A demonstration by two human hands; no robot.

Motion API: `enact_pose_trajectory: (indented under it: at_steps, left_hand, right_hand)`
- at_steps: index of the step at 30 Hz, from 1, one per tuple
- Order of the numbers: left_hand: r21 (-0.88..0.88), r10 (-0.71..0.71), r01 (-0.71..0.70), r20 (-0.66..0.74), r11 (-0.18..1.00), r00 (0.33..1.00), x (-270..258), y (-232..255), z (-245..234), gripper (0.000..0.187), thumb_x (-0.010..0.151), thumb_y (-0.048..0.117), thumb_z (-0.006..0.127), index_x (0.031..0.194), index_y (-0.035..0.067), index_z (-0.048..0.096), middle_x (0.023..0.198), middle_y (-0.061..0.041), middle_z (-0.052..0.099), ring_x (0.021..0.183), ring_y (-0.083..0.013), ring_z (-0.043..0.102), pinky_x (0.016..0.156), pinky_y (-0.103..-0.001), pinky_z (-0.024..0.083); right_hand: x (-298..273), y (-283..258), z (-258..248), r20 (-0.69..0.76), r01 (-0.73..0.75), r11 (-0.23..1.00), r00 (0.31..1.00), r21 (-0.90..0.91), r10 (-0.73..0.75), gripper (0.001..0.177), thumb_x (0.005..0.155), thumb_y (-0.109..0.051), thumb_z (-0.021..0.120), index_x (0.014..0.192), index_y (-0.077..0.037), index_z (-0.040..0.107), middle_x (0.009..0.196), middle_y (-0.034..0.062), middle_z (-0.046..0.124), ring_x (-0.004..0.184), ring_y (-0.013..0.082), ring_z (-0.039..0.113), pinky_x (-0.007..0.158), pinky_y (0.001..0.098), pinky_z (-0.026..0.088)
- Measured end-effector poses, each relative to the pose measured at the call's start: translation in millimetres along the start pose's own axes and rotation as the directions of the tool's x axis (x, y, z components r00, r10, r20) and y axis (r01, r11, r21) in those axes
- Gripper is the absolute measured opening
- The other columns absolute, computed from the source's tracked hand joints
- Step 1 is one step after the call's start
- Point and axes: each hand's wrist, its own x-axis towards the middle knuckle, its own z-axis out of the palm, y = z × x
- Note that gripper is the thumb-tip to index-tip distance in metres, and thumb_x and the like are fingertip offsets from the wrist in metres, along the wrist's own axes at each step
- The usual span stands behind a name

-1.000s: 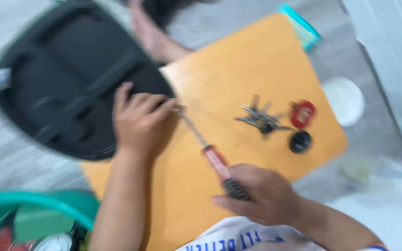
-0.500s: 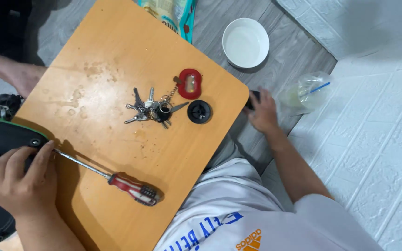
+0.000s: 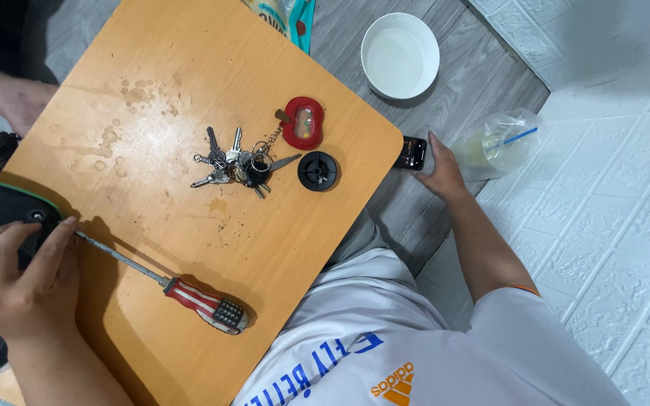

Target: The person uses a screwdriver to remove screws from the back of a green fan base. They unscrew multiple fasteners, remove the plastic cover, and then proceed to reassemble the fan base by inserting and tightening the screws back into place.

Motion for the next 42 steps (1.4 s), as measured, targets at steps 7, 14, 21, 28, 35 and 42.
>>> enact_pose_trajectory:
  at_steps: [7,14,21,28,35,42]
  left_hand:
    - [-0.026,-0.018,0.019,0.011,0.999,1.000,2,4,-4,0.020,0.107,0.019,0.110,0.117,0.028,0.096,0.123,0.001,0.077,0.120,-0.0179,0.074,0.131,-0.037,0.060]
    - [0.004,0.005,-0.006,0.031,1.000,1.000,3,4,-5,0.019,0.107,0.025,0.109,0.118,0.029,0.094,0.125,0.003,0.077,0.124,-0.0158,0.072,0.131,-0.036,0.059]
    - [-0.001,0.002,-0.001,0.018,1.000,1.000,5,6,-4,0.018,0.106,0.028,0.109,0.113,0.028,0.092,0.123,0.004,0.076,0.123,-0.0153,0.071,0.131,-0.035,0.059]
    - [-0.296,-0.107,0.083,-0.064,0.951,0.992,25,16,-7,0.013,0.093,0.012,0.097,0.103,0.009,0.088,0.114,-0.013,0.077,0.102,-0.0306,0.070,0.107,-0.048,0.058]
    - [-0.426,-0.232,0.147,-0.156,0.893,0.960,51,21,-31,0.017,0.081,0.013,0.092,0.092,0.009,0.080,0.107,-0.012,0.069,0.097,-0.0323,0.064,0.098,-0.050,0.054]
    - [-0.455,-0.292,0.212,-0.111,0.865,0.950,40,20,-21,0.004,0.087,0.012,0.082,0.091,0.013,0.084,0.103,-0.002,0.071,0.106,-0.0235,0.065,0.108,-0.046,0.054]
  right_hand:
    - [0,-10,-4,-0.004,-0.042,0.999,0.999,0.025,0.042,0.109,0.072,-0.017,0.088,0.161,-0.009,0.027,0.153,0.0223,0.043,0.140,0.0381,0.044,0.116,0.0483,0.036]
    - [0,-22,-9,-0.005,0.011,1.000,1.000,-0.006,-0.011,0.104,0.069,-0.015,0.088,0.158,-0.010,0.034,0.153,0.0151,0.048,0.141,0.0323,0.043,0.117,0.0450,0.034]
    - [8,0,4,-0.048,0.079,0.995,0.996,-0.053,-0.081,0.101,0.068,-0.018,0.086,0.157,-0.008,0.038,0.150,0.0165,0.051,0.139,0.0332,0.045,0.115,0.0452,0.036]
    - [13,-5,5,-0.102,-0.142,0.990,0.984,0.023,0.144,0.075,0.089,-0.023,0.072,0.156,-0.015,0.039,0.159,0.0164,0.039,0.143,0.0383,0.039,0.115,0.0563,0.032]
    - [-67,-141,-51,-0.872,0.711,0.689,0.417,0.139,-0.255,0.018,0.094,0.009,0.047,0.111,0.008,0.041,0.110,0.0213,0.039,0.099,0.0324,0.035,0.091,0.0448,0.034]
    - [-174,-379,-50,0.097,0.862,0.420,0.410,0.284,-0.907,0.070,0.078,-0.037,0.085,0.134,-0.010,0.054,0.134,0.0140,0.058,0.118,0.0293,0.063,0.097,0.0435,0.051]
